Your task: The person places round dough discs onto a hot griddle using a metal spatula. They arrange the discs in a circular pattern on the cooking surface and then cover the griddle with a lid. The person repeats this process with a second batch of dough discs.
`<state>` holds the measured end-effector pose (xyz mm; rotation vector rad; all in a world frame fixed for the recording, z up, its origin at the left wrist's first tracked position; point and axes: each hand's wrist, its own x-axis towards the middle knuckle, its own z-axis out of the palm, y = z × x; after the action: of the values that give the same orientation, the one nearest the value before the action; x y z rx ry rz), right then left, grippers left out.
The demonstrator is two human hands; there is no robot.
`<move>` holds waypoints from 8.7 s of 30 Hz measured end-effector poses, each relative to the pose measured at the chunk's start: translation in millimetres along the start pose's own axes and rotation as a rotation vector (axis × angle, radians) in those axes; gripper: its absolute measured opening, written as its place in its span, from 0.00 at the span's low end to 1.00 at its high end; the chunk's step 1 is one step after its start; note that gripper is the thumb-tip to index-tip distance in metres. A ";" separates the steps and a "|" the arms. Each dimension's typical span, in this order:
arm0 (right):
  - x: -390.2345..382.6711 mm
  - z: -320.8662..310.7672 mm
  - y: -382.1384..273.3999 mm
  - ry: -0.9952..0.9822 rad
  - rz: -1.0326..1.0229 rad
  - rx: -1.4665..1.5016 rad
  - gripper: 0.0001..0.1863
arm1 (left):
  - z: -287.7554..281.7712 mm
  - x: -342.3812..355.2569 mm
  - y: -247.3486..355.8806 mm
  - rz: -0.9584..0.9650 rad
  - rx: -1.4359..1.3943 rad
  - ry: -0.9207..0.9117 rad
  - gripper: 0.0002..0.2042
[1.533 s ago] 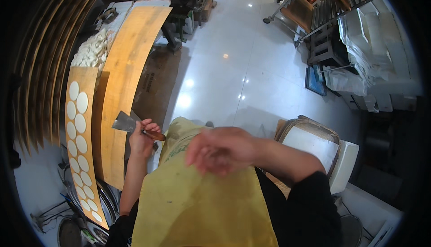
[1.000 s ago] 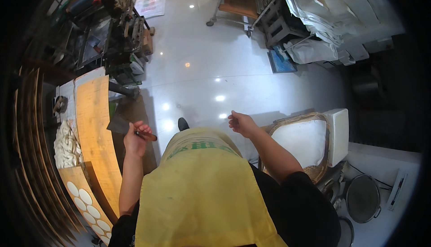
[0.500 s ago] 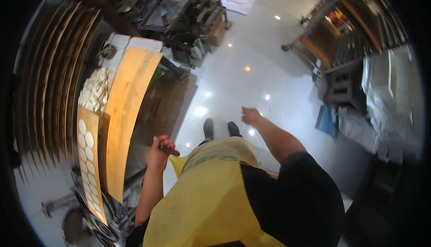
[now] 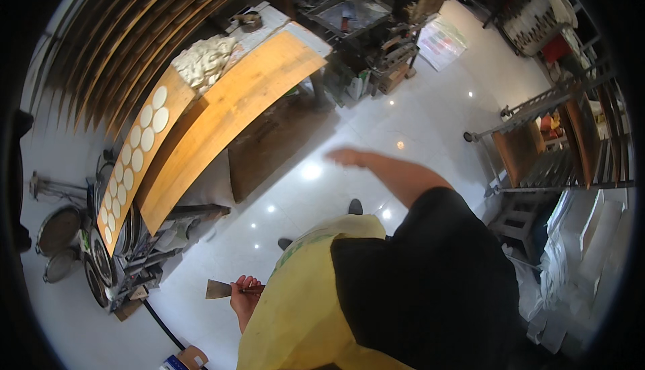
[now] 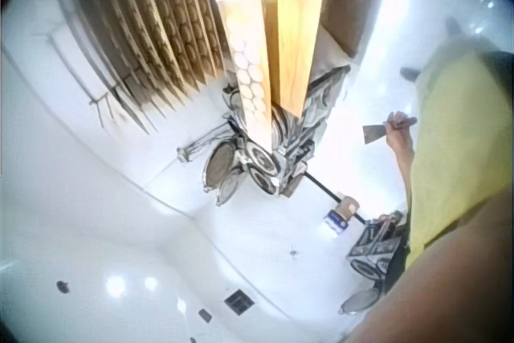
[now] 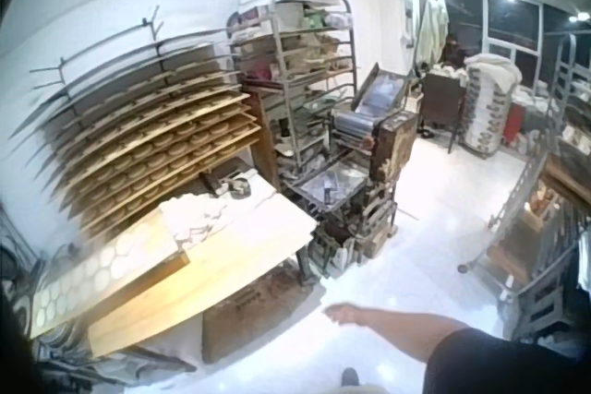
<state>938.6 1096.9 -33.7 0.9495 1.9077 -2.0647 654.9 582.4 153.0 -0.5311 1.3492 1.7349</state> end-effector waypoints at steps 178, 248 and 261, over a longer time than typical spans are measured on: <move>683.7 1116.7 -682.9 1.072 0.037 0.894 0.10 | -699.7 655.8 1199.2 0.648 0.535 -0.364 0.11; 617.0 1248.0 -811.2 1.026 -0.180 0.415 0.17 | -638.3 911.3 1334.4 0.694 1.548 -0.399 0.16; 814.7 1314.3 -953.7 0.413 -0.185 -0.432 0.15 | -665.5 693.8 1277.6 -0.345 -0.098 -0.962 0.27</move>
<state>-637.0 247.7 278.0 1.1860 2.5944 -1.5076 -883.1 145.6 137.5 0.0554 0.4555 1.4508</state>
